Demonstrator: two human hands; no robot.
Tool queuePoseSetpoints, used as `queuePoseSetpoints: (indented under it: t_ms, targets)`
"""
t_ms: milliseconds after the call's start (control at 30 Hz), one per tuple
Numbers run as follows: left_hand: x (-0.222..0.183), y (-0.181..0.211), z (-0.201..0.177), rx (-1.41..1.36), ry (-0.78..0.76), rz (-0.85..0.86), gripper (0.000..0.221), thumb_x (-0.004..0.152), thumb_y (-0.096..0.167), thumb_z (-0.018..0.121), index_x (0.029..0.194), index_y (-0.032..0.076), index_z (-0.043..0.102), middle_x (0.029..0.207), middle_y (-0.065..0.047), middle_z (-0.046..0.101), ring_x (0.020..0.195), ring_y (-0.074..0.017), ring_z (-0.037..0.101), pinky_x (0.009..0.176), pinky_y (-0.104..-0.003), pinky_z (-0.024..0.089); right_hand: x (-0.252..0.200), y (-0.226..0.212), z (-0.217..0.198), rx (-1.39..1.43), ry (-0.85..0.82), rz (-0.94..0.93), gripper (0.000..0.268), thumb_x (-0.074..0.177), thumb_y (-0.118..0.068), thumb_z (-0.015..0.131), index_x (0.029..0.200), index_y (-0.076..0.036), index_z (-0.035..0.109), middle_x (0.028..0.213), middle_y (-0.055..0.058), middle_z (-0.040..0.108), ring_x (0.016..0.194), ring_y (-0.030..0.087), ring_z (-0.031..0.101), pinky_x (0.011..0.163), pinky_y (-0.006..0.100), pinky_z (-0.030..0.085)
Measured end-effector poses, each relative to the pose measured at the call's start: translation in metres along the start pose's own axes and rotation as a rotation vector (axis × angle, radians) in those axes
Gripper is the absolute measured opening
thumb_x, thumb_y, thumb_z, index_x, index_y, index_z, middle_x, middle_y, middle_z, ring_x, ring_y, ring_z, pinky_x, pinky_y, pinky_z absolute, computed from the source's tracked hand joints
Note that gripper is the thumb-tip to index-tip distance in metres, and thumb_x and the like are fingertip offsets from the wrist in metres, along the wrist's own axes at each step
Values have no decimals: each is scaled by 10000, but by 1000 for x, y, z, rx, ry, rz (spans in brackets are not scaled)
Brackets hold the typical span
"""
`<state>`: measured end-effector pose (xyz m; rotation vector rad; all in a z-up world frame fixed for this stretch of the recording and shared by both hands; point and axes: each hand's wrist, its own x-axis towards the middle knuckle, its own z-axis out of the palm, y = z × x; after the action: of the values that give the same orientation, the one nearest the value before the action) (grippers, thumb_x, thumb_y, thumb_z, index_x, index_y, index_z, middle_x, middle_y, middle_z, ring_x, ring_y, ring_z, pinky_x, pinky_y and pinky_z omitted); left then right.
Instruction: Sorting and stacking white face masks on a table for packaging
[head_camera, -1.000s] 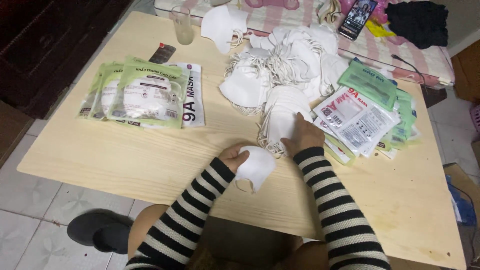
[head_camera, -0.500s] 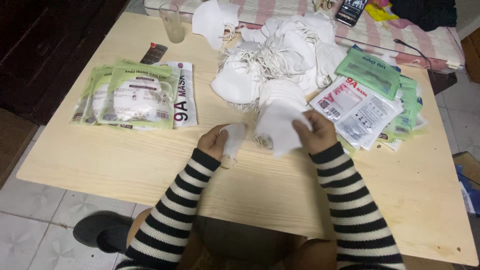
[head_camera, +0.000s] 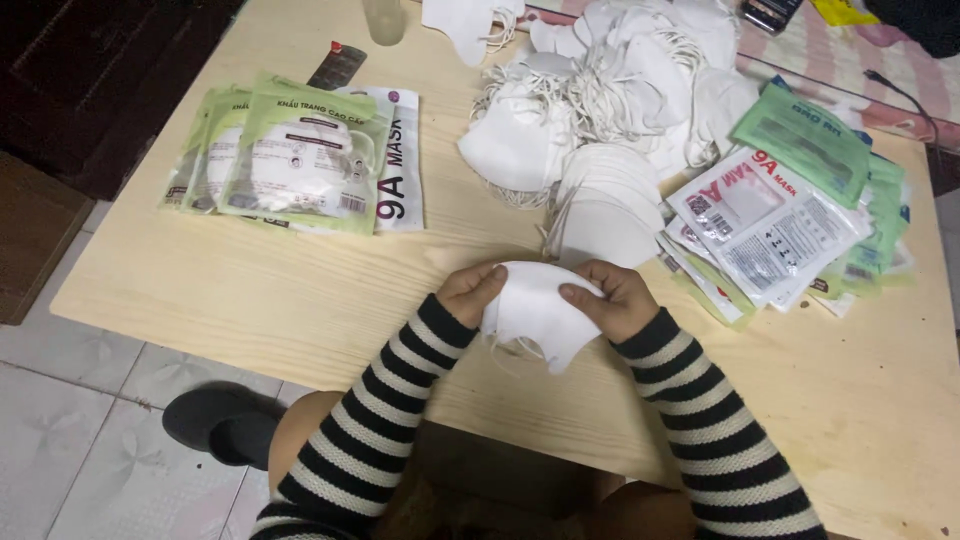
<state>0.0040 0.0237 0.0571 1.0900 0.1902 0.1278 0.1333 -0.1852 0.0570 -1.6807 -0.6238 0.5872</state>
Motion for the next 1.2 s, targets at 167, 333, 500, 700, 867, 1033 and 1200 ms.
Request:
queuePoseSetpoints:
  t_ms: [167,333,500,700,867,1033,1200]
  targets:
    - [3,-17,-4,-45,-35,-46,294,1067,265,555,1098,29,729,828,-92,741,728,-129,663,665,-212,568,-1,-6,9,5,16,-3,123,876,-137,793,883,-32,730,536,48,626,489,105,574,490,190,463]
    - [2,-26,-6,-69,-5,-67,286,1058,254,576,1084,8,721,796,-85,726,714,-121,656,651,-205,561,-1,5,12,-2,22,-3,126,873,-139,799,899,-33,736,534,40,609,498,96,558,497,186,451]
    - [2,-16,-4,-62,1,-75,342,1065,300,556,992,15,729,712,-83,700,616,-129,623,565,-185,508,-1,9,11,-19,7,3,106,876,-140,793,910,-51,747,561,45,642,527,99,580,528,195,460]
    - [1,-4,10,-48,14,-75,313,1047,292,578,939,22,693,651,-47,654,580,-85,609,517,-155,472,1,27,15,-24,2,38,146,880,-131,781,975,-27,743,619,40,634,570,115,554,580,224,474]
    - [0,1,14,-74,40,-90,269,1031,220,608,963,-18,712,681,-102,699,560,-128,629,520,-181,498,-3,-15,26,-217,89,-52,210,870,-222,814,1016,-81,760,688,96,710,628,185,646,609,290,541]
    - [6,-21,0,-77,75,-121,269,1023,224,621,1037,-27,716,726,-125,718,595,-143,662,535,-198,532,1,-25,0,-721,389,-250,409,909,-438,750,1183,-139,697,1052,125,713,986,353,703,836,437,594]
    - [4,-21,1,-93,105,-151,291,1021,221,624,1119,-41,702,823,-155,737,664,-172,677,598,-244,571,16,31,-48,-1176,302,-90,793,860,-465,711,1529,-130,447,1403,210,580,1303,411,553,1116,513,439]
